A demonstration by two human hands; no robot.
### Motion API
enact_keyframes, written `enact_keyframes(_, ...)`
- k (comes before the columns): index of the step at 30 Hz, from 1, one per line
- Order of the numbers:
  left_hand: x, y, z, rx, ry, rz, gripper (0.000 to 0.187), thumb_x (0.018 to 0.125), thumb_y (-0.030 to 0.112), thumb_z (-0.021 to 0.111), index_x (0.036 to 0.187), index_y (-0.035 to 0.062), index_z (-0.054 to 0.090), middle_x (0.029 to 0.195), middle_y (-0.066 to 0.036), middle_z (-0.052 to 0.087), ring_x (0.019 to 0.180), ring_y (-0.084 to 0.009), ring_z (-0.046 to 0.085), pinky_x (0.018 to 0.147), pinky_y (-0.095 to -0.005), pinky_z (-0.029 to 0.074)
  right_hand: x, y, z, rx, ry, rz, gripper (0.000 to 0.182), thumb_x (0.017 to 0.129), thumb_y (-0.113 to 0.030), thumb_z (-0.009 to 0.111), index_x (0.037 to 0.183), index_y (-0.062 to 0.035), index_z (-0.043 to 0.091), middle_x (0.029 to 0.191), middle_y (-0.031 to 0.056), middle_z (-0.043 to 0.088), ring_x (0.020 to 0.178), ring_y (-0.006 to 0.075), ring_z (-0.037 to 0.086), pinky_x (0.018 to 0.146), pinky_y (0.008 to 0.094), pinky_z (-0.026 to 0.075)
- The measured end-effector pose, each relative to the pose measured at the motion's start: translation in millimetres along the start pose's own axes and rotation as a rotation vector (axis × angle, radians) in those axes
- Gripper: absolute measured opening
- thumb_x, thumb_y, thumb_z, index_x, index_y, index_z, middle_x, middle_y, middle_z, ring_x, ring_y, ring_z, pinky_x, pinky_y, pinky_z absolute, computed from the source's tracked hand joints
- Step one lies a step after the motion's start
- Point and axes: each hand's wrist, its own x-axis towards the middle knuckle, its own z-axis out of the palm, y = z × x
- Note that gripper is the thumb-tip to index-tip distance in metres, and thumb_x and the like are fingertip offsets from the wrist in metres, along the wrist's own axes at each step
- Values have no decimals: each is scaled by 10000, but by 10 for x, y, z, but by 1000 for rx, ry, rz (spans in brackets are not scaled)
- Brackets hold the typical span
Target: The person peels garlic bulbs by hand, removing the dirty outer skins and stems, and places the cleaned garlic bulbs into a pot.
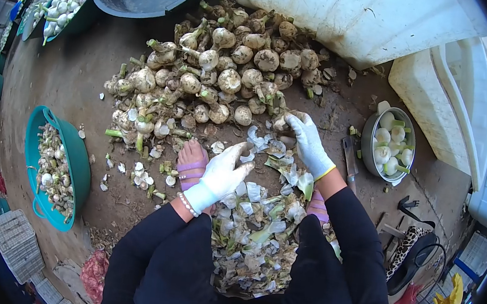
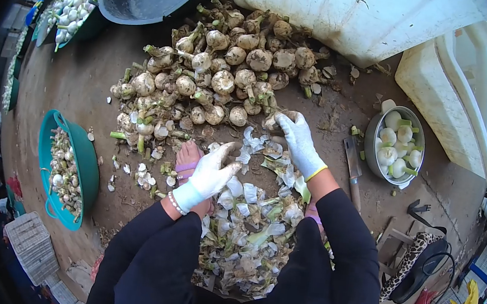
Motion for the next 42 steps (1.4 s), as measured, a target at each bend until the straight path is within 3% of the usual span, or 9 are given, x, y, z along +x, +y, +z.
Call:
enact_keyframes(4, 18, 298, -18, 213, 131, 92, 756, 813, 280, 685, 1411, -8, 324, 1323, -233, 488, 1200, -379, 510, 1002, -395, 422, -462, 195, 486, 286, -170, 85, 287, 926, -222, 613, 1127, -33, 532, 1037, 100, 625, 942, 159, 623, 738, 302, 522)
enact_keyframes(8, -9, 163, 42, 4, 104, -5, 828, 779, 272, 717, 1414, -35, 285, 1297, -260, 484, 1173, -393, 524, 981, -417, 435, -455, 251, 510, -672, -72, -340, 234, 929, -217, 600, 1017, 0, 590, 907, 81, 634, 810, 133, 587, 718, 284, 471)
enact_keyframes(12, 30, -9, 63, -256, 125, -114, 745, 769, 233, 752, 1335, -42, 353, 1190, -205, 532, 1073, -287, 574, 904, -358, 478, -468, 122, 361, -582, -35, -518, 211, 939, -208, 589, 1001, -6, 588, 875, 69, 629, 734, 106, 590, 610, 275, 478)
enact_keyframes(14, 22, 27, 59, -340, 108, -101, 695, 776, 189, 756, 1307, -38, 369, 1164, -159, 536, 1045, -219, 569, 893, -316, 481, -373, 26, 211, -151, 133, -328, 225, 939, -221, 588, 1030, -15, 593, 885, 77, 647, 760, 135, 622, 687, 302, 505)
enact_keyframes(18, 1, 119, -85, -854, -19, -215, 652, 800, 107, 723, 1327, -21, 362, 1196, -116, 526, 1062, -180, 562, 910, -295, 488, -346, -109, -96, -200, 209, -304, 305, 941, -222, 601, 1174, -33, 546, 872, 37, 630, 746, 68, 587, 658, 242, 481)
enact_keyframes(20, 24, 16, -93, -967, -24, -155, 777, 813, 112, 716, 1414, 26, 230, 1195, -148, 529, 1044, -232, 601, 863, -349, 542, -550, -40, -1, -353, -82, -444, 374, 939, -227, 609, 1249, -42, 510, 879, 34, 624, 732, 68, 578, 651, 235, 470)
enact_keyframes(24, 4, 163, -96, -1114, 27, -228, 612, 841, 58, 664, 1348, 32, 323, 1198, -143, 522, 1034, -234, 602, 841, -349, 549, -727, 7, 204, -91, -326, -223, 316, 974, -226, 564, 1205, -13, 532, 894, 5, 597, 737, 44, 530, 697, 217, 449)
enact_keyframes(34, 11, 197, -17, -775, 75, -43, 559, 852, 100, 665, 1301, -5, 349, 1188, -121, 512, 1017, -177, 577, 842, -303, 528, -821, -46, 331, -577, -122, -491, 196, 932, -157, 563, 1032, 9, 591, 826, 67, 643, 755, 117, 622, 672, 292, 497)
enact_keyframes(42, -19, 344, -88, -956, 59, -121, 506, 889, 97, 608, 1316, 2, 354, 1210, -130, 508, 1035, -193, 585, 839, -310, 525, -793, -3, 260, -81, -229, -269, 251, 952, -162, 555, 1126, 18, 537, 865, 49, 644, 720, 68, 582, 620, 223, 468)
